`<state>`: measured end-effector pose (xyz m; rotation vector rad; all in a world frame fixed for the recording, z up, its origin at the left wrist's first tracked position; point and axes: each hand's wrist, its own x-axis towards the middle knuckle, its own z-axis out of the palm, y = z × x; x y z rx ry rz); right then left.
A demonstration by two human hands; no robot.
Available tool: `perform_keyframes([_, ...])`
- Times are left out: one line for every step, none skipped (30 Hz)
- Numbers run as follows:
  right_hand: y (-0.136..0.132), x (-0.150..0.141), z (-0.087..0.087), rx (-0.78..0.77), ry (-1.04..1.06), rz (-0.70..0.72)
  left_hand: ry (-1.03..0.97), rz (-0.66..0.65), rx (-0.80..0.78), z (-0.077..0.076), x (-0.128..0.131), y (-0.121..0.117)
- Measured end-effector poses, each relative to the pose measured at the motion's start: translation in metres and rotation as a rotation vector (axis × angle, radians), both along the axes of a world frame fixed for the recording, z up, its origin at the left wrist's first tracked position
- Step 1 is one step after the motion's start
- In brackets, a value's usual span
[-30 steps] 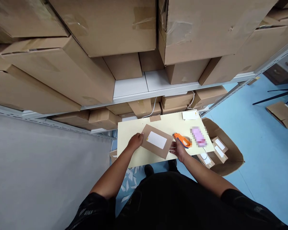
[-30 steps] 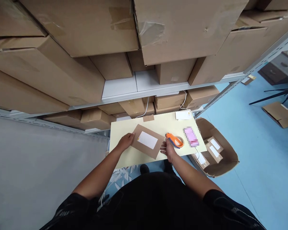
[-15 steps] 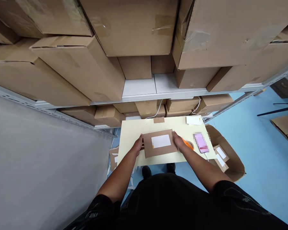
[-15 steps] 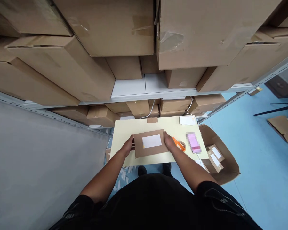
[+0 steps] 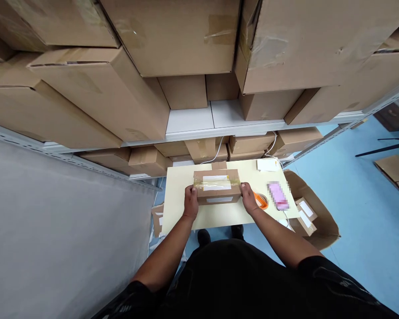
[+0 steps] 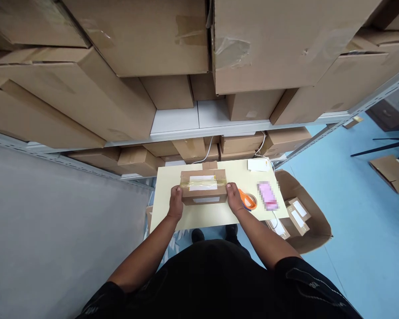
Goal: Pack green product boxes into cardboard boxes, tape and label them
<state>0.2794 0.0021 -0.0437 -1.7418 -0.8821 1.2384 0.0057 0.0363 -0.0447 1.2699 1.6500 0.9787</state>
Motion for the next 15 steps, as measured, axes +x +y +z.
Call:
perform_keyframes([-0.003, -0.002, -0.002, 0.033, -0.045, -0.009, 0.016, -0.006, -0.008, -0.004, -0.001, -0.003])
perform_keyframes([-0.006, -0.003, -0.004, 0.063, -0.09, -0.012, 0.028, -0.011, -0.019, -0.009, -0.001, -0.006])
perform_keyframes([-0.009, -0.004, -0.007, 0.083, -0.125, -0.008, 0.035, -0.017, -0.031, -0.012, -0.002, -0.01])
perform_keyframes([-0.011, -0.004, -0.009, 0.091, -0.143, 0.003, 0.037, -0.022, -0.04, -0.016, -0.004, -0.014])
perform_keyframes([-0.014, -0.004, -0.011, 0.099, -0.155, 0.013, 0.035, -0.027, -0.043, -0.018, -0.005, -0.018])
perform_keyframes([-0.015, -0.004, -0.013, 0.105, -0.161, 0.021, 0.027, -0.031, -0.041, -0.02, -0.007, -0.021])
perform_keyframes([-0.017, -0.004, -0.014, 0.108, -0.163, 0.025, 0.017, -0.036, -0.039, -0.021, -0.009, -0.023])
perform_keyframes([-0.018, -0.003, -0.015, 0.108, -0.162, 0.027, 0.007, -0.041, -0.039, -0.021, -0.011, -0.026])
perform_keyframes([-0.019, -0.003, -0.016, 0.106, -0.159, 0.029, 0.003, -0.043, -0.039, -0.021, -0.013, -0.027])
perform_keyframes([-0.02, -0.002, -0.016, 0.103, -0.156, 0.033, 0.003, -0.045, -0.042, -0.021, -0.015, -0.028])
perform_keyframes([-0.022, -0.002, -0.016, 0.099, -0.155, 0.036, 0.006, -0.048, -0.047, -0.02, -0.017, -0.028])
perform_keyframes([-0.023, -0.001, -0.017, 0.096, -0.154, 0.038, 0.008, -0.047, -0.054, -0.02, -0.019, -0.028])
perform_keyframes([-0.025, 0.001, -0.017, 0.094, -0.15, 0.038, 0.005, -0.044, -0.06, -0.019, -0.02, -0.027])
perform_keyframes([-0.027, 0.002, -0.018, 0.088, -0.143, 0.031, -0.007, -0.038, -0.066, -0.019, -0.022, -0.027])
perform_keyframes([-0.029, 0.005, -0.019, 0.078, -0.132, 0.017, -0.028, -0.031, -0.07, -0.019, -0.025, -0.026])
